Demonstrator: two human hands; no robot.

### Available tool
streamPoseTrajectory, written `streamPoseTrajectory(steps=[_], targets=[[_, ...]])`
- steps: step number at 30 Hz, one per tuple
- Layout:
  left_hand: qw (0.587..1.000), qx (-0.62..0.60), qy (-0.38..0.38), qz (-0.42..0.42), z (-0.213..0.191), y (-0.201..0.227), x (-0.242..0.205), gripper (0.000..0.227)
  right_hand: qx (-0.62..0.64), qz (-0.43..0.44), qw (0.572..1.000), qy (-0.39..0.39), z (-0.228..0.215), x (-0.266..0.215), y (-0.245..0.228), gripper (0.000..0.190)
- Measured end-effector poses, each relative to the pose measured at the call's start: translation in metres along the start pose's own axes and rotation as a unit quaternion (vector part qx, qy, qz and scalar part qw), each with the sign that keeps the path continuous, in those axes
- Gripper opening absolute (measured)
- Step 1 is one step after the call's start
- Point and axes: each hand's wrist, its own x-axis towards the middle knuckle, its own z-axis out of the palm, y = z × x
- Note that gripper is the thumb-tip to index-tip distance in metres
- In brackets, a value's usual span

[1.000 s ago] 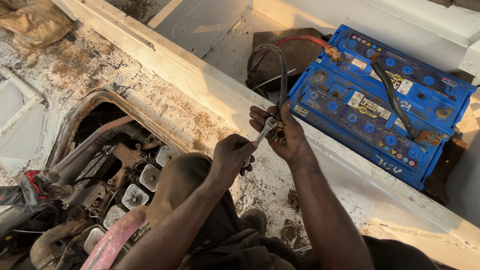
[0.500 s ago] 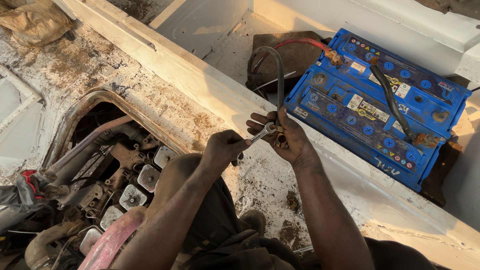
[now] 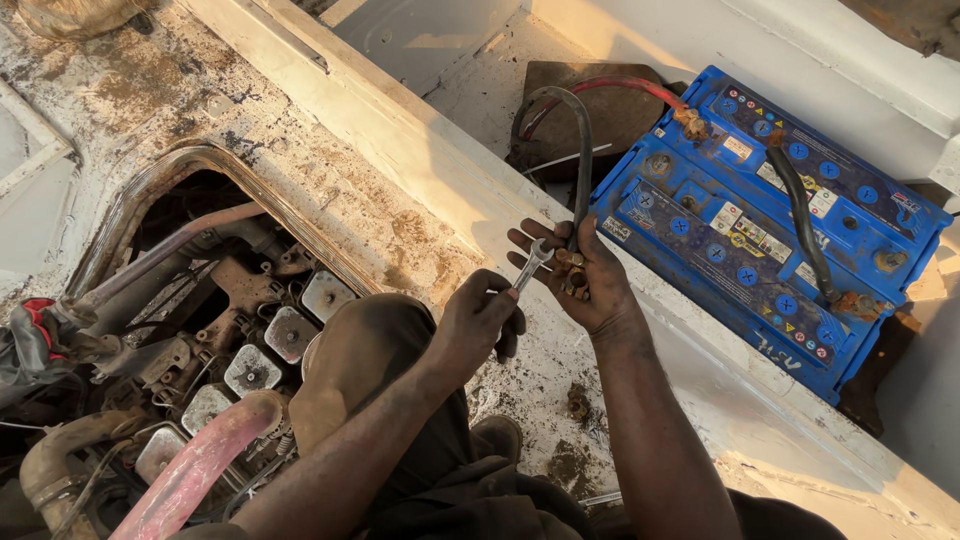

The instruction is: The person uses pliers and a wrench to remove and reattach corroded terminals on two blue batteries. They repeatedly loosen nuts, detach cables, and tighten connections while working in a confined white compartment.

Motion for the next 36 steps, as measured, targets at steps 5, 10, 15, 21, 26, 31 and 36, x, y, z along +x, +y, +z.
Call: streamPoseTrajectory(steps=[5,10,15,21,26,31,36], targets=[[0.928,0.274,0.13,0.215,0.009,0.002,-0.004,0.027,0.013,0.003,1.0,0.02,0.0,0.0,-0.002,0.054],[0.945,0.253,0.097,0.184,0.009,-0.002,0.01,0.024,0.016,0.014,0.997,0.079,-0.001,0.002,-0.003,0.07],[1.0,-0.021,0.005,0.003,0.009,-0.008,0.016,0.027,0.008,0.016,0.996,0.091,-0.005,0.005,0.004,0.074],[0.986,-0.139,0.014,-0.087,0.034,-0.018,0.011,0.026,-0.017,-0.027,0.991,0.128,-0.007,0.007,0.022,0.071],[0.986,-0.131,-0.007,-0.099,0.036,-0.025,0.014,0.027,0.0,-0.056,0.993,0.103,-0.006,0.007,0.029,0.069],[0.998,-0.043,0.006,-0.052,0.014,-0.019,0.014,0.034,0.005,-0.003,0.987,0.16,-0.002,0.009,0.026,0.067],[0.997,0.042,-0.023,-0.063,0.016,-0.017,0.013,0.033,0.029,-0.048,0.991,0.118,0.0,0.013,0.033,0.069]])
